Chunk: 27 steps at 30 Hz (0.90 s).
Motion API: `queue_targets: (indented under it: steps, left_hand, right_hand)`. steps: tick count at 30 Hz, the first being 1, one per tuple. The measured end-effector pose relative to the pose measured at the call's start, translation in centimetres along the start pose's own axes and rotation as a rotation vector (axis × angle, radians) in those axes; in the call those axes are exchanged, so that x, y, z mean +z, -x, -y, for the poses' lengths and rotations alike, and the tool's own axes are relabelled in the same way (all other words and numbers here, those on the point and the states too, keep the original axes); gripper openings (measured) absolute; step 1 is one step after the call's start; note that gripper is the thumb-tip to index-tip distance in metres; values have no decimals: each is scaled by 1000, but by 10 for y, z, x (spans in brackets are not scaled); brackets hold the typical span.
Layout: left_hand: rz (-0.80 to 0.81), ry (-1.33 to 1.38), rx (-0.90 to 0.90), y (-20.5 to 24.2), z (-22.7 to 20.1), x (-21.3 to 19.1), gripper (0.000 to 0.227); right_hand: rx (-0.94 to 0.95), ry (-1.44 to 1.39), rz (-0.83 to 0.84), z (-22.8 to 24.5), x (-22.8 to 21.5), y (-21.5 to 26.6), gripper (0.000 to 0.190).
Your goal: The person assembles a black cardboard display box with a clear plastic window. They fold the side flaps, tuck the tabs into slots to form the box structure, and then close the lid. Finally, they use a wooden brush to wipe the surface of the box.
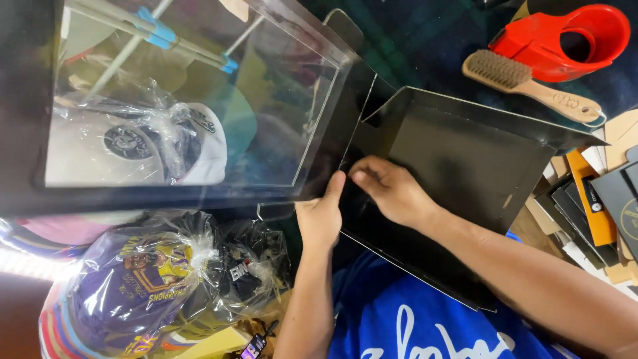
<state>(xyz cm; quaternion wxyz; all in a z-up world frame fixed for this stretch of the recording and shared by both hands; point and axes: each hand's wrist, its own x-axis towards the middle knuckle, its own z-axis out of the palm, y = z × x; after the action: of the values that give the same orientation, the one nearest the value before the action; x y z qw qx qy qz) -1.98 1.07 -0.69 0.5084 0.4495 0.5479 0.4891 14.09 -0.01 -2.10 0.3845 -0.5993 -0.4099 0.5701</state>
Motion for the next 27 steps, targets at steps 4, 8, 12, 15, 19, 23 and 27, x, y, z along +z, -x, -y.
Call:
queue_targets:
  steps: [4, 8, 12, 15, 19, 23, 27]
  left_hand:
    - [33, 78, -20, -7, -11, 13, 38]
    - [19, 135, -77, -6, -33, 26, 35]
    - [44, 115, -79, -3, -45, 36, 34]
    - [29, 90, -76, -3, -27, 36, 36]
    - [1, 65, -84, -3, -35, 43, 36]
    - [-37, -14, -76, -7, -34, 36, 35]
    - [18, -203, -43, -28, -53, 30, 28]
  right_hand:
    - [41, 112, 3, -29, -11, -12, 18]
    - [-10, -117, 17, -46, -15, -25, 15]
    - [-68, -262, 69, -46, -21, -26, 14]
    - [-65, -207, 88, -48, -20, -24, 15]
    - [-80, -164, 103, -49, -20, -24, 21]
    - [-297, 59, -13, -12, -26, -5, 21]
    - [-1035, 382, -568, 69, -69, 14, 20]
